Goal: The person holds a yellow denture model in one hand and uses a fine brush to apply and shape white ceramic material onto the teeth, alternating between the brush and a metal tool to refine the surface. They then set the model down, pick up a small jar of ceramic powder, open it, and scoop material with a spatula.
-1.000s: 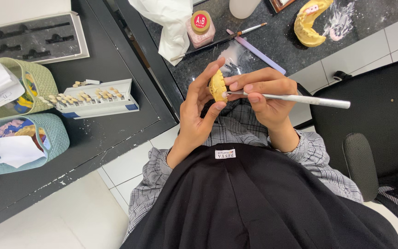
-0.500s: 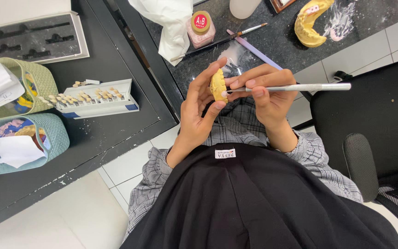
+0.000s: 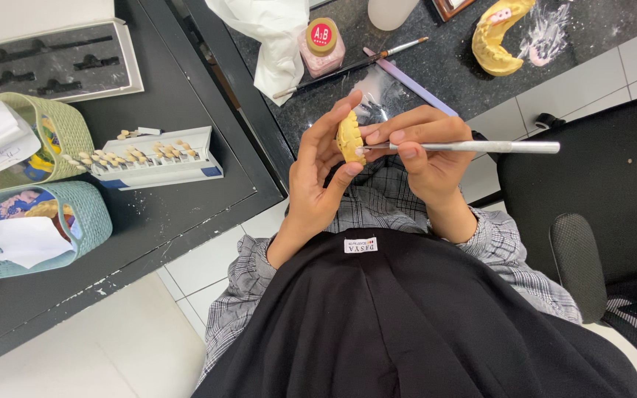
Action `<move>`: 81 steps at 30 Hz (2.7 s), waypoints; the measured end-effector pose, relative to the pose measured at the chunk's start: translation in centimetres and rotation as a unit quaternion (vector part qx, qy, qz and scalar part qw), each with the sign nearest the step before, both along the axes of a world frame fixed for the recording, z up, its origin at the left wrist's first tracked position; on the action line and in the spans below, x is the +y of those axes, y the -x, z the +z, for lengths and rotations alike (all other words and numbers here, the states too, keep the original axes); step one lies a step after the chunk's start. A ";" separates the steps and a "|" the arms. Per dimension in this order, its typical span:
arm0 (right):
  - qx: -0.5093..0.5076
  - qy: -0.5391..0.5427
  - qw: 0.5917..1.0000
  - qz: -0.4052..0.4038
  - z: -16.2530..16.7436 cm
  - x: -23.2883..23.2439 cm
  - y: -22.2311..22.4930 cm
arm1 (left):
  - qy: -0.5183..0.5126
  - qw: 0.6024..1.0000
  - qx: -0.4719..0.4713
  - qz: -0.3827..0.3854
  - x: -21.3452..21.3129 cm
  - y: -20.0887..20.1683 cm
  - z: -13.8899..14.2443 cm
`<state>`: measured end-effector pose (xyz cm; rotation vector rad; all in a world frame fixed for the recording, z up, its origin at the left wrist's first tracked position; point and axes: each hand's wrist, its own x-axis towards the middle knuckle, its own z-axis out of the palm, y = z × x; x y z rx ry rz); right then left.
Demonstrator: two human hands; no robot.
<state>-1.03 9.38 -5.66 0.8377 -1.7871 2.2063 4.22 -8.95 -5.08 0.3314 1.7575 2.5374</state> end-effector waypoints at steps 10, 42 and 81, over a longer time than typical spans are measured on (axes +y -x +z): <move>-0.037 0.012 0.999 -0.002 0.0 0.0 -0.4 | -0.025 1.000 -0.003 -0.002 0.2 0.0 -0.5; -0.070 0.050 0.996 -0.014 -0.1 -0.7 -0.4 | -0.008 1.000 -0.011 0.025 0.1 0.1 -0.6; -0.046 0.035 0.997 -0.041 -0.2 -1.3 -1.1 | 0.026 0.980 0.088 0.176 2.0 0.1 -2.1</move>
